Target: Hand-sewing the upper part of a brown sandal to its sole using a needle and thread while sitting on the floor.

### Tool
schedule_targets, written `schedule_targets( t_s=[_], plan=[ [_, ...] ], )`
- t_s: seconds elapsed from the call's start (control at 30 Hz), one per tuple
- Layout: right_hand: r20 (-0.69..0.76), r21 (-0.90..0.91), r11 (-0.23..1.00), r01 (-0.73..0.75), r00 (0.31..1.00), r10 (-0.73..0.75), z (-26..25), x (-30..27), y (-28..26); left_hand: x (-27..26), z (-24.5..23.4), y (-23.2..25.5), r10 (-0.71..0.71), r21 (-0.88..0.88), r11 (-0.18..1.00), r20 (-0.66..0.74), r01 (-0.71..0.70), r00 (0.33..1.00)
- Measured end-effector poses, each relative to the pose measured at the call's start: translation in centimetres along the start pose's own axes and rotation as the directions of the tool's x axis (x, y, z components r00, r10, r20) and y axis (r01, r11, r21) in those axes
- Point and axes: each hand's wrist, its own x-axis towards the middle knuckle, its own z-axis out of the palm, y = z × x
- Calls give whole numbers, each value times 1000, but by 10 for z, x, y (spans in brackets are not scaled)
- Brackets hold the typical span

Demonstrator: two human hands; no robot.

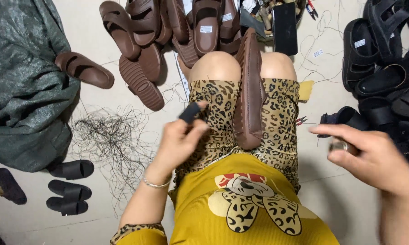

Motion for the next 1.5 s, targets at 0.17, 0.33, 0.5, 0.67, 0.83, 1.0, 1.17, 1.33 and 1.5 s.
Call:
schedule_targets(
  t_s=[0.17, 0.33, 0.5, 0.67, 0.83, 1.0, 1.17, 1.33, 1.5],
  plan=[
    [-156, 805, 543, 237, 969, -190, 59, 39, -45, -11, -34, -19, 455, 115, 890, -161, -441, 876],
    [-255, 952, 146, 270, 961, -110, 25, 28, -31, -25, -74, -30, 328, -29, 939, -218, -342, 919],
    [-158, 575, 816, 62, 987, 37, 56, 26, -27, -25, -71, -40, 300, -258, 867, -414, -426, 860],
    [-335, 864, 376, 334, 940, -63, 29, 21, -28, -19, -59, -21, 327, -429, 719, -485, -546, 811],
    [-236, 885, 450, 121, 949, 209, 27, 2, -3, -12, -60, -25, 334, -464, 699, -461, -544, 822],
    [-250, 720, 655, 230, 966, -64, 67, 30, -32, -15, -76, -31, 377, -381, 666, -571, -642, 730],
    [-261, 961, -123, 249, 961, -92, 13, -17, 19, -39, -99, -41, 222, -295, 842, -573, -451, 789],
    [-134, 714, 698, -53, 968, 211, 58, 2, -24, -30, -97, -42, 226, -310, 830, -574, -464, 787],
    [-56, 991, 116, 70, 991, -119, 62, -1, -10, -49, -127, -38, 254, -54, 926, -643, -374, 723]
  ],
)
